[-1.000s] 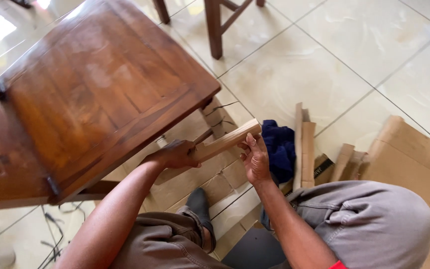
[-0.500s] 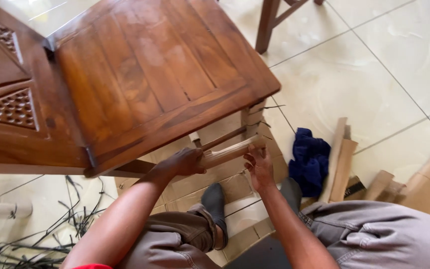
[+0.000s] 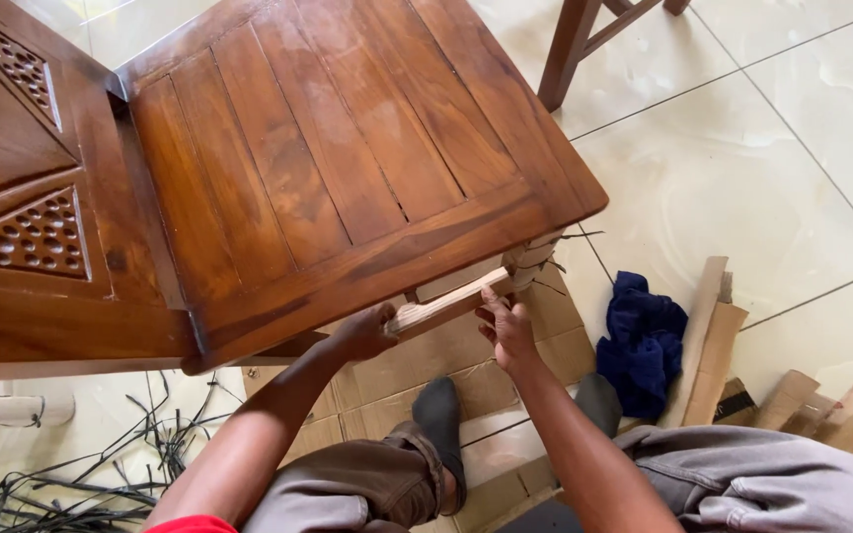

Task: Removing protective ties and assembling wooden components of a chair

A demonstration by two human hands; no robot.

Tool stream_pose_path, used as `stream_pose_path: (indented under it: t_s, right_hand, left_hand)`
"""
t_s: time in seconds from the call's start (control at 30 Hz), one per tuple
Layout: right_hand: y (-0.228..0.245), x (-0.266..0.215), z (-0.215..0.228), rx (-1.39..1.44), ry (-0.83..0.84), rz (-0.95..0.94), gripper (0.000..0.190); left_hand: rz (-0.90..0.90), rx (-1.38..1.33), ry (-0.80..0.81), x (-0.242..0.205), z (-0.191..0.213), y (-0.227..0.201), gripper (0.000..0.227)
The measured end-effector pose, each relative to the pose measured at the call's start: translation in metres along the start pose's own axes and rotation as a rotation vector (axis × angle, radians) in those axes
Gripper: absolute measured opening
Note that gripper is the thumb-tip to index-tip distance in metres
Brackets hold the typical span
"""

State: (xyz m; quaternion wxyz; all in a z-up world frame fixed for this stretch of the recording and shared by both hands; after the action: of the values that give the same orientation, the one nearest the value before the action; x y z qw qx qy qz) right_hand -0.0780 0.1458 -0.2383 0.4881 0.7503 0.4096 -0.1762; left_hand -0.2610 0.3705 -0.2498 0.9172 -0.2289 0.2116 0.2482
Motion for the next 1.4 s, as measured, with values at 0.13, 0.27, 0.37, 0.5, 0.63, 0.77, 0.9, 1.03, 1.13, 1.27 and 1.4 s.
stream_pose_path:
  t_s: [0.13, 0.27, 0.37, 0.5, 0.63, 0.77, 0.9, 1.03, 1.13, 1.27, 1.4]
  right_hand:
    - [-0.004, 0.017, 0.001, -0.020, -0.017, 0.030, 0.075]
    - [-0.019, 0.049, 0.018, -0.001, -0.066, 0.027, 0.082]
    - [-0.013, 0.045, 0.007, -0.007, -0.074, 0.022, 0.079]
    - [-0.006, 0.040, -0.002, -0.048, -0.066, 0.029, 0.083]
    - [-0.012, 0.045, 0.006, -0.143, -0.109, 0.063, 0.078]
    - [0.008, 0.030, 0.012, -0.576, -0.258, 0.543, 0.049]
    - [0.030, -0.007, -0.035, -1.002, -0.032, 0.946, 0.028]
    - [0.017, 0.004, -0.055, -1.472, 0.190, 1.158, 0.042]
    - [0.021, -0.018, -0.078, -1.666, 0.259, 1.339, 0.026]
    - [0.007, 0.005, -0.069, -1.663, 0.341, 1.366, 0.026]
    - [-0.003, 0.031, -0.067, -1.684, 0.472, 1.200, 0.032]
  left_hand:
    - [0.060, -0.042, -0.025, 0.033, -0.039, 0.036, 0.064]
    - [-0.007, -0.063, -0.067, 0.035, -0.029, 0.023, 0.050]
    - [-0.032, -0.165, -0.059, 0.030, -0.026, 0.016, 0.051]
    - [0.031, -0.216, -0.104, 0.043, -0.039, 0.034, 0.053]
    - [-0.007, 0.122, -0.167, 0.021, -0.027, 0.009, 0.035]
    - [-0.098, 0.461, -0.544, 0.015, -0.056, 0.013, 0.026]
    - [0.119, 0.567, -0.407, 0.001, -0.040, -0.006, 0.026]
    - [0.153, 0.557, -0.349, -0.007, -0.029, -0.018, 0.022]
    - [0.174, 0.549, -0.319, -0.006, -0.025, -0.018, 0.022]
    - [0.178, 0.545, -0.337, -0.006, -0.023, -0.017, 0.017]
    - [0.195, 0.545, -0.325, -0.016, -0.003, -0.028, 0.012]
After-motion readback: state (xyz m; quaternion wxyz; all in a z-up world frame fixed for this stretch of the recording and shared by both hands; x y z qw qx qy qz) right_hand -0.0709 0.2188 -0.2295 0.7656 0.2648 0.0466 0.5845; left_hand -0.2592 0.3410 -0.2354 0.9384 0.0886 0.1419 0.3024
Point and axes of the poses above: each hand's wrist, its own x-axis towards the middle knuckle, its own z-axis out of the back of the hand, y = z × x, the point moved 7 cm from there along x, towards the middle knuckle, and after that the axes turned 14 degrees about x, right-handed, at the moved point
